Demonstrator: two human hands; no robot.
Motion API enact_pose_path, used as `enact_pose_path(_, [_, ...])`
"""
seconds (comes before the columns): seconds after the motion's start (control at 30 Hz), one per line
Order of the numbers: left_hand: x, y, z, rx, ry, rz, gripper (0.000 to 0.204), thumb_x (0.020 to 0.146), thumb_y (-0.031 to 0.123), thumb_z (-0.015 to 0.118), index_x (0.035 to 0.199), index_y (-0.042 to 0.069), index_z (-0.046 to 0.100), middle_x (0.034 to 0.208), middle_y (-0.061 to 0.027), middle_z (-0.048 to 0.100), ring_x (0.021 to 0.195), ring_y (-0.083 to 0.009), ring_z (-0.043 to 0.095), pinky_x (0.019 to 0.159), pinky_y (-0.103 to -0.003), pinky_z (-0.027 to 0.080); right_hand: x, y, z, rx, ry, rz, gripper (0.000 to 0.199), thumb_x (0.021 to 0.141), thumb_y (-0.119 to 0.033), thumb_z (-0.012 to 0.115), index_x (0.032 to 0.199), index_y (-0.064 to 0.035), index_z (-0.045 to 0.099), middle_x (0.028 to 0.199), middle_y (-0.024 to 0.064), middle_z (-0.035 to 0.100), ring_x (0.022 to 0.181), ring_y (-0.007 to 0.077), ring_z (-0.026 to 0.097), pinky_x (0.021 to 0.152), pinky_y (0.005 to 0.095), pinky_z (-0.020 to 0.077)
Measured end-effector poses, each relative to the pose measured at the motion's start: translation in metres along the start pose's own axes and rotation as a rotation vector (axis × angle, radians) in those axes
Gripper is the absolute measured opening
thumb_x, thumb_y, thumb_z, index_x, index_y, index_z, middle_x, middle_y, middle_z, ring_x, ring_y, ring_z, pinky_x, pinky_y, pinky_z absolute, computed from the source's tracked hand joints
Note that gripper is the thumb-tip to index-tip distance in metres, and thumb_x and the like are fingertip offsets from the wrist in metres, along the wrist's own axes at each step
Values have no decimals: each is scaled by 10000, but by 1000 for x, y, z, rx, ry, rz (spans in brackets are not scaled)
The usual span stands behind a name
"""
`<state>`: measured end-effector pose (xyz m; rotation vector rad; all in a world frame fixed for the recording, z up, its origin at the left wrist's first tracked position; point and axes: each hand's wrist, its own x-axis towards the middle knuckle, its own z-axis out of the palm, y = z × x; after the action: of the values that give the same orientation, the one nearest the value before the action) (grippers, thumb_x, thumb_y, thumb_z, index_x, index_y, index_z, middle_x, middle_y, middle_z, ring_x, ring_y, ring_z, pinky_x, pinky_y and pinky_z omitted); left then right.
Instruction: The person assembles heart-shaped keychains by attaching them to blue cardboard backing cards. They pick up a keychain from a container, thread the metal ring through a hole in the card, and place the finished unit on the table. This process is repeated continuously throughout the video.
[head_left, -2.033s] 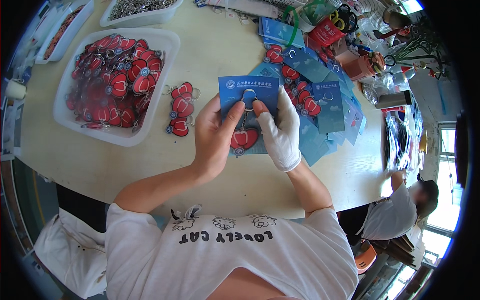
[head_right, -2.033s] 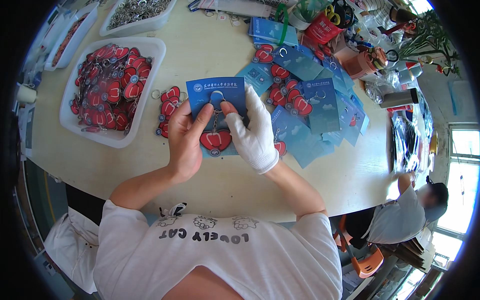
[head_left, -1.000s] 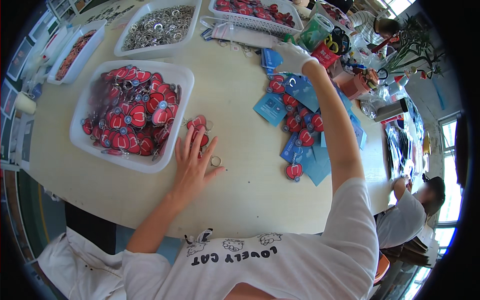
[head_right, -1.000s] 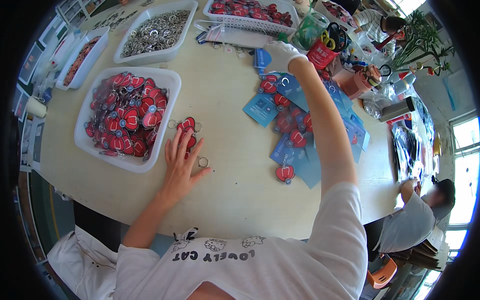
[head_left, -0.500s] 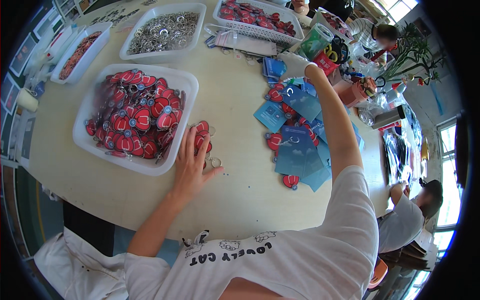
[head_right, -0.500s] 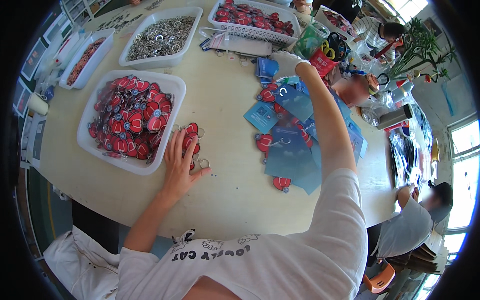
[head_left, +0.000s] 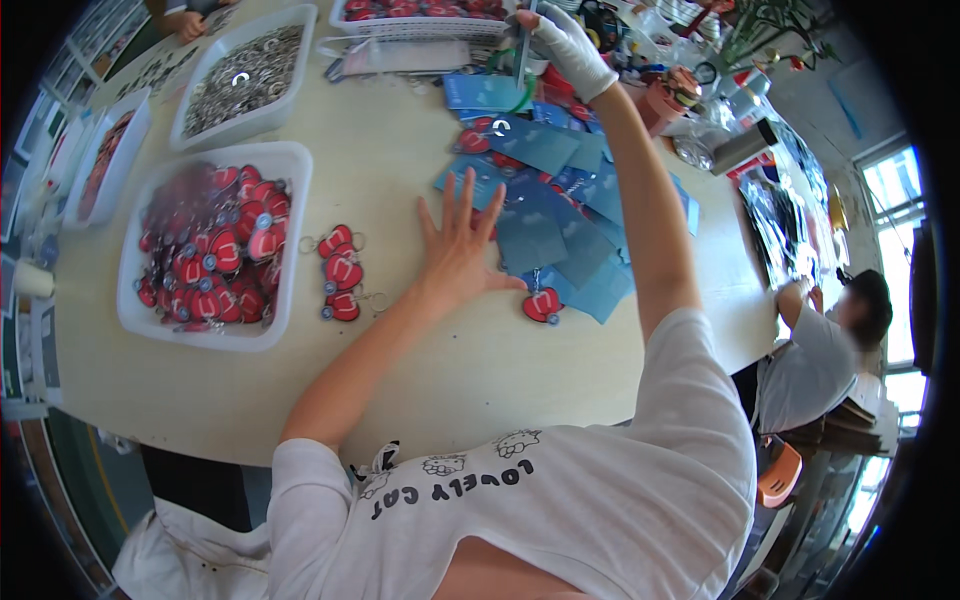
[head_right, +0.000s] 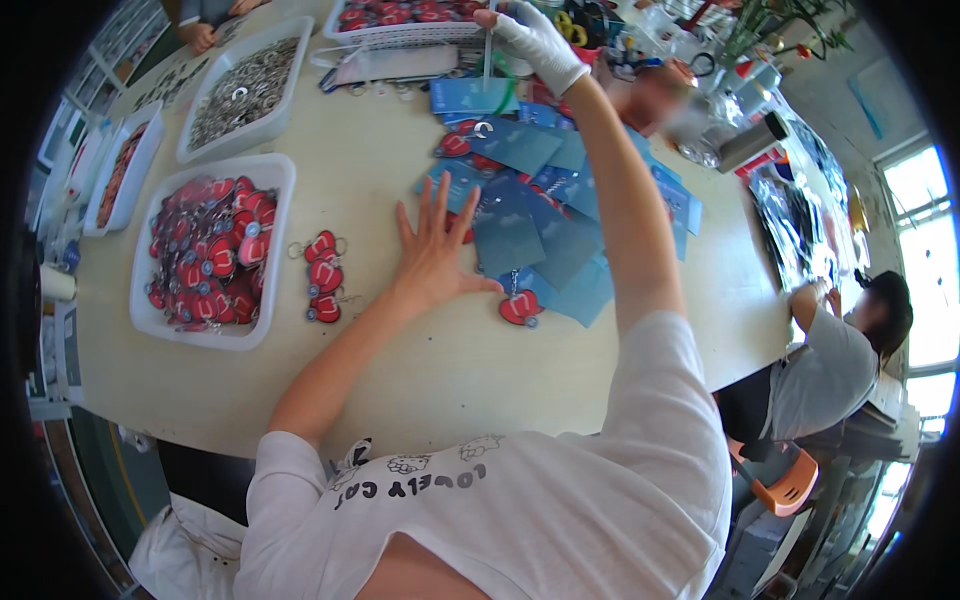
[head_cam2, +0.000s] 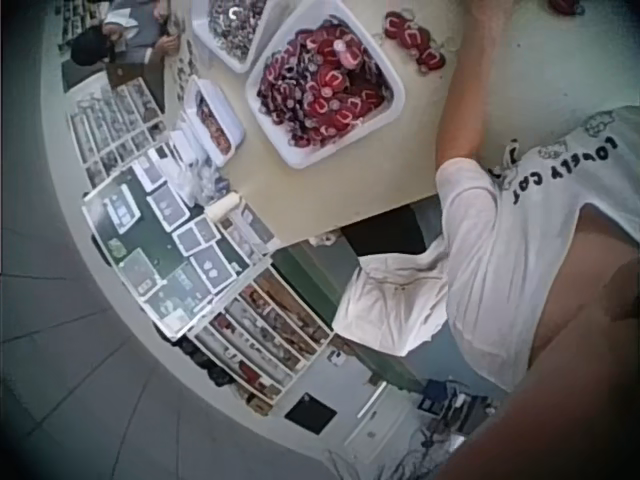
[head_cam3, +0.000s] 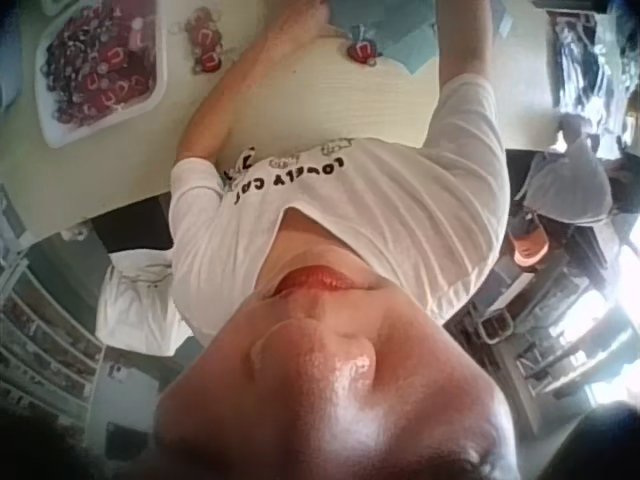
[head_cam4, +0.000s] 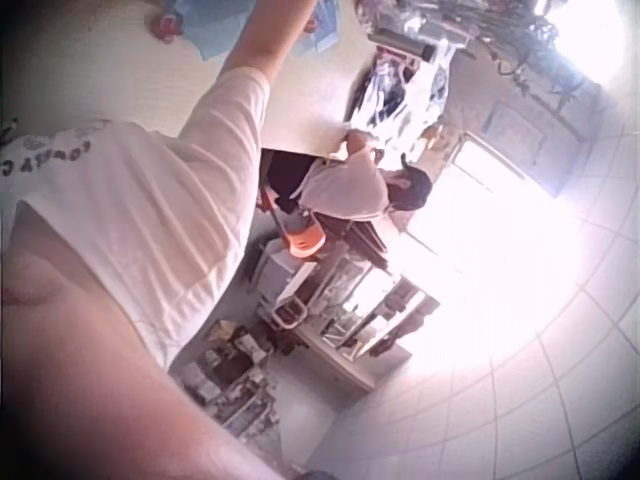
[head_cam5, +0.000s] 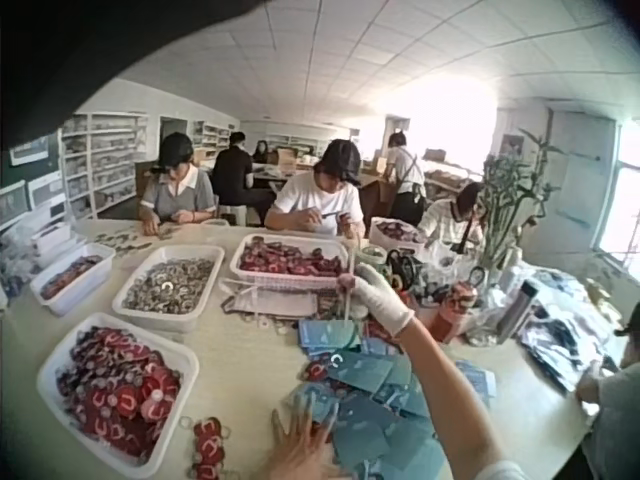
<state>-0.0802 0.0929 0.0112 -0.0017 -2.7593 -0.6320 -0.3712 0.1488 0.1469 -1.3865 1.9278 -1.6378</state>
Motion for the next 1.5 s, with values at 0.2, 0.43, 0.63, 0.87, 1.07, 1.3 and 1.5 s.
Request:
enact_pose_path(0.2, [39, 8, 12, 81, -199, 110, 1371, 476, 783, 701, 1505, 141, 62, 1516, -285, 16, 1409, -450, -18, 1068, -661, 21, -82, 80, 24, -178, 406, 196, 793, 765, -685, 590, 1093, 36, 538, 969, 146, 616, 931, 223, 577, 850, 318, 438])
enact_pose_path(0.43, [38, 21, 25, 91, -222, 217, 1349, 475, 796, 683, 1477, 54, 169, 1467, -353, 121, 1378, -508, 60, 1041, -689, 63, -138, 62, 23, -28, 506, 271, 674, 859, -622, 510, 1107, 5, 523, 971, 123, 600, 933, 204, 554, 846, 307, 418])
enact_pose_path(0.63, [40, 73, 56, 18, -211, 213, 1338, 505, 782, 688, 1487, 59, 136, 1465, -372, 75, 1371, -536, 3, 1024, -713, 31, -179, 91, -34, 285, 425, 239, 565, 896, -532, 538, 1118, -13, 517, 958, 25, 572, 909, 112, 521, 833, 262, 413])
enact_pose_path(0.87, [51, 123, 80, -28, -135, 188, 1309, 526, 790, 655, 1462, -3, 199, 1447, -395, 128, 1361, -553, 41, 1008, -733, 41, -212, 104, -90, 369, 532, 310, 596, 882, -527, 578, 1176, -11, 523, 906, -18, 536, 820, 85, 488, 732, 229, 401])
enact_pose_path(1.07, [55, 162, 99, -41, -85, 37, 1308, 548, 749, 683, 1470, -4, 139, 1449, -399, 85, 1364, -545, -8, 985, -748, 33, -191, 69, -127, 309, 295, 272, 570, 910, -527, 515, 1178, -25, 550, 1078, 48, 599, 977, 137, 545, 866, 287, 428])
enact_pose_path(1.3, [53, 148, 92, -153, -17, 139, 1396, 471, 750, 722, 1491, 49, 76, 1504, -307, 12, 1412, -435, -45, 1001, -730, -4, -103, 73, -98, -690, 64, 314, 508, 944, -455, 450, 1222, -32, 492, 1061, 178, 581, 975, 269, 601, 871, 323, 449])
enact_pose_path(1.5, [75, 94, 65, -66, -274, 285, 1397, 448, 744, 741, 1505, 129, 64, 1522, -265, -40, 1413, -428, -76, 1011, -726, -37, -131, 105, -101, -983, -81, 399, 915, 785, -727, 488, 1219, 75, 431, 1128, 253, 579, 1133, 398, 533, 923, 430, 402])
